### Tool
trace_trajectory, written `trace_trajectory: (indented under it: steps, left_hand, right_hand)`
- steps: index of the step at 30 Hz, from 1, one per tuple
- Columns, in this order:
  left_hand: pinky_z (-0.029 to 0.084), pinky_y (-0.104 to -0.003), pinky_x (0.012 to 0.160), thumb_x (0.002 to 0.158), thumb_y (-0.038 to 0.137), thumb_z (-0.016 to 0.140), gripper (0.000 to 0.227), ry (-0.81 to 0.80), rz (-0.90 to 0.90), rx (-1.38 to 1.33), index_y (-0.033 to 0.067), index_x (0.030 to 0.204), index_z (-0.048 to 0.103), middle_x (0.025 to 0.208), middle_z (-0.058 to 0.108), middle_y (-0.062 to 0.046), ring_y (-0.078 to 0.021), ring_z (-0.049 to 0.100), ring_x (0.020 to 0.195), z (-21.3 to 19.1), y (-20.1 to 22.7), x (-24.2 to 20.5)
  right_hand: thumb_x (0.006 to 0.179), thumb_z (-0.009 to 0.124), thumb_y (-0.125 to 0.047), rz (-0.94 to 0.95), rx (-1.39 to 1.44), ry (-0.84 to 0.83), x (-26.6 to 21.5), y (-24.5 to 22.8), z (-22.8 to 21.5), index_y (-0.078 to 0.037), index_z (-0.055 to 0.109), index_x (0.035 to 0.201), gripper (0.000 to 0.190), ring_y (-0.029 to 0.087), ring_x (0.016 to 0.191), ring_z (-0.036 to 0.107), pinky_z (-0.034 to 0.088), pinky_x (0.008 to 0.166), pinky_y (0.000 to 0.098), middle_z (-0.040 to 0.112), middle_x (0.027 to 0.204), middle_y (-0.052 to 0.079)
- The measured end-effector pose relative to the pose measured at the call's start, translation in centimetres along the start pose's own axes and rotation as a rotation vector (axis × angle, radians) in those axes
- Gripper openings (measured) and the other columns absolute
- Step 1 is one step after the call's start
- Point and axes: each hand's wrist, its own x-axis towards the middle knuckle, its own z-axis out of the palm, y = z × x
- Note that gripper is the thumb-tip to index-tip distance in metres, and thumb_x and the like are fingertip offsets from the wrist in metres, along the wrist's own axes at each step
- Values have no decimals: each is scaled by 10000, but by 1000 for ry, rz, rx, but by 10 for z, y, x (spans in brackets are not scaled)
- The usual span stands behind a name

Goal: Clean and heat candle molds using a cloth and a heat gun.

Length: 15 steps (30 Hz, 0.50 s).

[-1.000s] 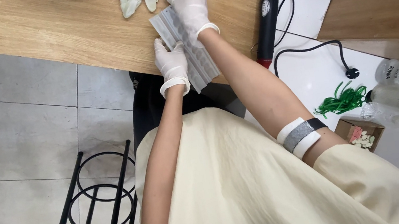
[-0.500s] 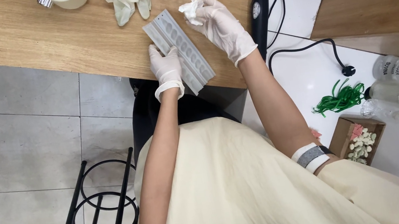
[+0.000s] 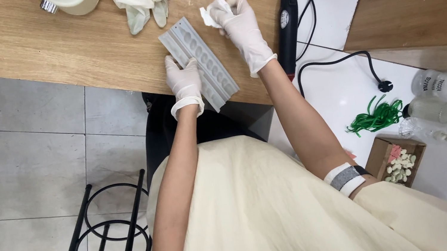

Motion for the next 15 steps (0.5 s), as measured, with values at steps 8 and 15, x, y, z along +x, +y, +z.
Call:
trace_trajectory:
  steps: [8,15]
  left_hand:
    - [596,-338,742,889,29,707,336,12,66,75,4,1193,567,1066,765,-144,-216,754,869,-1,-8,3]
    - [566,-369,864,849,62,774,484,63,147,200,-30,1263,541,1093,746,-180,-260,745,989,1,-28,16]
  right_hand:
    - [909,726,2,-797,-614,155,-33,0,33,-81,601,1140,276,239,980,708,584,842,329,672,1098,79]
    - [884,748,-54,-795,-735,-107,-42,14,38,-28,612,1277,417,323,1153,616,539,944,359,596,1284,163]
